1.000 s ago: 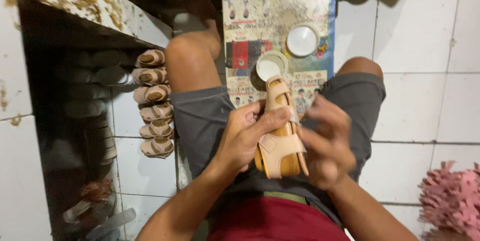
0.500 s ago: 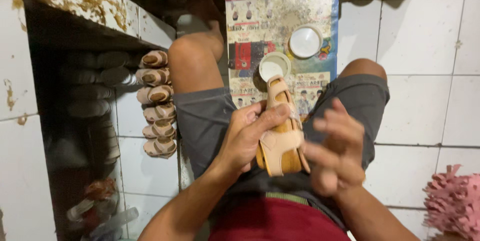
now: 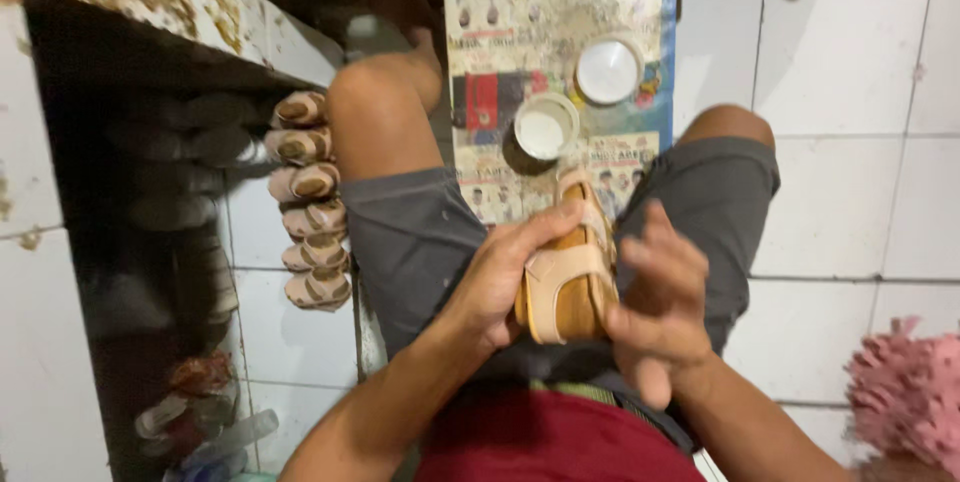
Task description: The person sits on the floor holding a small strappy sandal and repeatedly presses and rubs the straps and sole edges with their fingers. They occasionally dip a finger into a small bowl of liquid on the work board and continue rubbing the sandal, and briefly reach toward a shelf of finished sandals.
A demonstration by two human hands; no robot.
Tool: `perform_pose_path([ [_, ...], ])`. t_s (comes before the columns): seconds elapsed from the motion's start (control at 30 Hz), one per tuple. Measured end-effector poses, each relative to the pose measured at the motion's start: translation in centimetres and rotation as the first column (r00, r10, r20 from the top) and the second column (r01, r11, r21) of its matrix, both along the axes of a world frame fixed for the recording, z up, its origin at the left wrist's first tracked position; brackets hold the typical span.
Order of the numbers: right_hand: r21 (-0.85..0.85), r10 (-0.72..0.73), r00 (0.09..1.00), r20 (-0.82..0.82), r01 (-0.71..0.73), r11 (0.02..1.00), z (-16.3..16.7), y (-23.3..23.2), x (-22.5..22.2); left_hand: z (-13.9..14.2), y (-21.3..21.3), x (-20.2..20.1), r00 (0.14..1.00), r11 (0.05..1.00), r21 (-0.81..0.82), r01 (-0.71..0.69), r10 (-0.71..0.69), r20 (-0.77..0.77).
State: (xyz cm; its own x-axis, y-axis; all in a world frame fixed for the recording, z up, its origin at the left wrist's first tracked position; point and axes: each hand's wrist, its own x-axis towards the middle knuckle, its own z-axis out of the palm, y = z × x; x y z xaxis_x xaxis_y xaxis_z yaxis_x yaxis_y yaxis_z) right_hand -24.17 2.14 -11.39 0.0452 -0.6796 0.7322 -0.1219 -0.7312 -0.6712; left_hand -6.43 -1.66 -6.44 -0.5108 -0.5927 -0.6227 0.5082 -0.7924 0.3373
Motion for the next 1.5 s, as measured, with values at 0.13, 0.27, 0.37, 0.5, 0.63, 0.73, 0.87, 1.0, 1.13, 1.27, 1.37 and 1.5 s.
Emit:
perform_pose_path([
  [0.13,0.092,-0.051,0.994,-0.094,0.06,0.994,-0.3,0.1,-0.7,-0.5,0.2,-0.3,1.0,0.998,0.065,-0.008,0.009,-0.013],
  [0.27,0.04,0.014,0.99,-0.143,-0.008,0.999,0.2,-0.2,-1.0,-1.6,0.6,-0.7,0.983,0.987,0.154,-0.045,0.071,-0.17],
  [0.37,-0.19,-0.133,0.953,-0.272,0.082,0.978,0.6,-0.8,-1.0,-2.5,0.8,-0.2,0.966,0.99,0.133,-0.036,0.069,-0.251],
  [0.5,0.002,0.002,0.963,-0.268,-0.002,1.0,0.8,-1.4,-1.2,-3.0,1.3,-0.4,0.948,0.982,0.181,-0.044,0.098,-0.304],
  [0.63,-0.115,-0.01,0.961,-0.277,-0.023,0.993,0.8,-1.2,-1.0,-2.7,1.1,-0.5,0.914,0.978,0.193,-0.083,0.152,-0.376],
  [0.73,-0.083,-0.048,0.95,-0.309,0.024,0.996,1.2,-0.3,-0.5,-1.9,0.9,0.5,0.908,0.98,0.151,-0.126,0.175,-0.38],
  [0.87,0.071,0.089,0.984,-0.157,-0.079,0.994,2.1,1.0,0.4,0.1,1.4,1.6,0.974,0.984,-0.101,-0.144,0.123,-0.19],
  [1.0,0.228,-0.071,0.976,-0.205,0.118,0.966,2.5,0.8,0.6,2.2,2.0,1.3,0.992,0.915,-0.394,-0.088,0.118,0.051],
  [1.13,-0.132,-0.262,0.915,-0.307,0.231,0.964,3.0,-0.1,0.2,3.5,1.9,1.7,0.976,0.871,-0.49,-0.036,0.136,0.171],
  [1.27,-0.164,-0.28,0.896,-0.345,0.236,0.958,4.6,-0.3,-0.1,4.0,1.8,1.9,0.974,0.882,-0.47,-0.023,0.127,0.189],
  [1.37,-0.131,-0.248,0.942,-0.225,0.223,0.966,5.4,-0.6,0.1,4.0,1.9,1.7,0.975,0.856,-0.516,-0.01,0.122,0.184],
  [1.5,-0.114,-0.256,0.928,-0.27,0.233,0.966,4.6,-0.9,0.2,3.8,2.1,1.6,0.979,0.895,-0.445,0.027,0.066,0.192],
])
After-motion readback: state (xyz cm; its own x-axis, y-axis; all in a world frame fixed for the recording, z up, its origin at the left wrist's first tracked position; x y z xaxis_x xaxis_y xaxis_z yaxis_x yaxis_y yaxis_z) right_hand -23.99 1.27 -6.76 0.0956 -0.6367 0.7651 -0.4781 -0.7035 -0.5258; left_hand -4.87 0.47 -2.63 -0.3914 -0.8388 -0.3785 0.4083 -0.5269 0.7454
